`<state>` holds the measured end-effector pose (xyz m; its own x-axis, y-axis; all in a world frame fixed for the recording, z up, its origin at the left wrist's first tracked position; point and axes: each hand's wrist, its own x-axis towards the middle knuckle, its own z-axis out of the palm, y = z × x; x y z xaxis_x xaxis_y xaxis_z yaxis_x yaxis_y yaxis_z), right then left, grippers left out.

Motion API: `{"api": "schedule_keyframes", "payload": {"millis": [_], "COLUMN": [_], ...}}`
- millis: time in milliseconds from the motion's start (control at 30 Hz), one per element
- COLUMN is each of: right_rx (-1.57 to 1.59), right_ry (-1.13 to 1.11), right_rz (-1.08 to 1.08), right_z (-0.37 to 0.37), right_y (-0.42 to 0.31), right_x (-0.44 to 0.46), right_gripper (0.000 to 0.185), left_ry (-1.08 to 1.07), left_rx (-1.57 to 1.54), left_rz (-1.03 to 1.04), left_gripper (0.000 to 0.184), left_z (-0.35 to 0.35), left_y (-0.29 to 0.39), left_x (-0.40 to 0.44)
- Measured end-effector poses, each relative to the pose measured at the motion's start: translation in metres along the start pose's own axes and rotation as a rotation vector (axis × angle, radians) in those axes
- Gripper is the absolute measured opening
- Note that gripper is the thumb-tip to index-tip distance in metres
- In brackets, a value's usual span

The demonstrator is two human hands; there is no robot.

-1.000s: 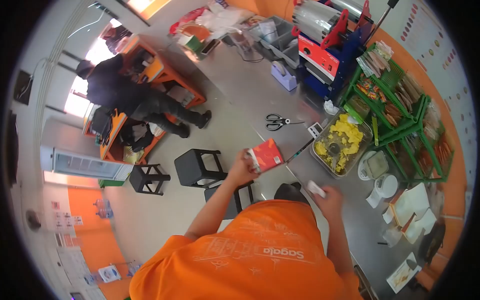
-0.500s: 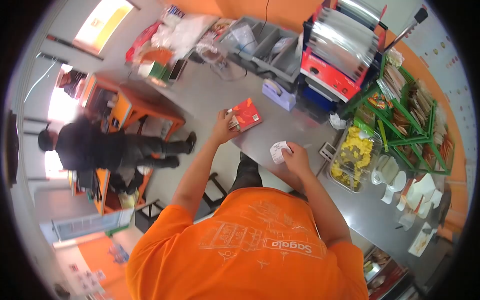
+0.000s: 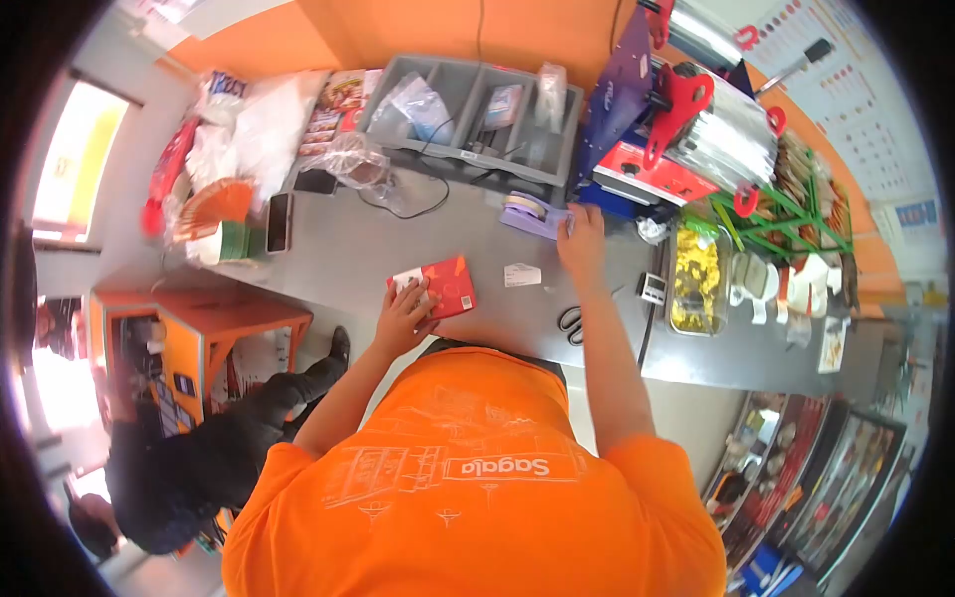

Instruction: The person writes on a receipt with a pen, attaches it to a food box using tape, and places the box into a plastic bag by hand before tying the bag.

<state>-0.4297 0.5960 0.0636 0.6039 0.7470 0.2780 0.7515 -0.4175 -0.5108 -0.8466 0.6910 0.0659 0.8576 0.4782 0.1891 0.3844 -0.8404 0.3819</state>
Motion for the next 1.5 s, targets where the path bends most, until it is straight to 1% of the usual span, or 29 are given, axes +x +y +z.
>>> {"api": "schedule_keyframes", "payload": {"millis": [33,67,167,267,367,467,567,667,767,867,967,1067,1167,1267,1367,1467,1500], "right_rx": [-0.011,-0.021,0.024,0.036,0.009,0.107,0.192,0.79,0.733,0.435,0.275,0.308,0.664,0.604,0.611,0.208,0.189], "right_ry": [-0.057,-0.118,-0.648,-0.946,-0.988,-0.987,-0.986,-0.885,-0.895,-0.812,-0.754,-0.734,-0.827,-0.803,-0.727,-0.625,-0.566], "right_rz": [-0.113,-0.23,-0.065,-0.007,0.064,0.07,0.121,0.43,0.361,0.176,-0.066,-0.121,0.332,0.257,0.233,0.069,0.058], "right_z": [-0.001,0.0,0.004,0.004,-0.012,0.0,-0.001,-0.008,-0.02,-0.028,-0.025,-0.015,-0.014,-0.025,-0.023,0.0,0.003], "right_y": [0.018,0.031,0.05,0.056,0.033,0.06,0.079,0.097,0.108,0.109,0.12,0.126,0.124,0.115,0.112,0.126,0.135], "right_x": [0.014,0.028,0.067,0.095,0.106,0.106,0.1,0.08,0.068,0.058,0.053,0.046,0.041,0.046,0.046,0.04,0.035], "right_gripper": [0.033,0.033,0.027,0.023,0.02,0.021,0.025,0.03,0.031,0.024,0.021,0.019,0.018,0.02,0.022,0.022,0.02], "left_ry": [0.002,-0.024,-0.065,-0.055,-0.038,-0.039,-0.007,0.01,0.05,0.076,0.091,0.105,0.086,0.082,0.073,0.107,0.115], "left_rx": [0.014,-0.026,-0.037,-0.09,-0.137,-0.149,-0.142,-0.162,-0.16,-0.158,-0.148,-0.141,-0.132,-0.147,-0.144,-0.151,-0.152], "left_rz": [0.037,0.055,0.129,0.134,0.111,0.065,0.019,-0.03,-0.074,-0.092,-0.103,-0.112,-0.122,-0.124,-0.12,-0.107,-0.098], "left_gripper": [0.058,0.052,0.057,0.049,0.047,0.044,0.044,0.044,0.042,0.035,0.027,0.023,0.023,0.024,0.024,0.024,0.024], "left_z": [0.0,0.0,0.01,0.015,0.013,0.009,0.017,0.015,0.027,0.031,0.034,0.033,0.033,0.03,0.03,0.032,0.033], "left_y": [0.002,0.005,0.006,0.009,0.016,0.027,0.037,0.046,0.048,0.05,0.051,0.054,0.056,0.058,0.058,0.057,0.058], "left_x": [-0.003,-0.005,-0.008,0.0,0.007,0.011,0.012,0.015,0.017,0.019,0.018,0.019,0.019,0.021,0.02,0.019,0.02]}}
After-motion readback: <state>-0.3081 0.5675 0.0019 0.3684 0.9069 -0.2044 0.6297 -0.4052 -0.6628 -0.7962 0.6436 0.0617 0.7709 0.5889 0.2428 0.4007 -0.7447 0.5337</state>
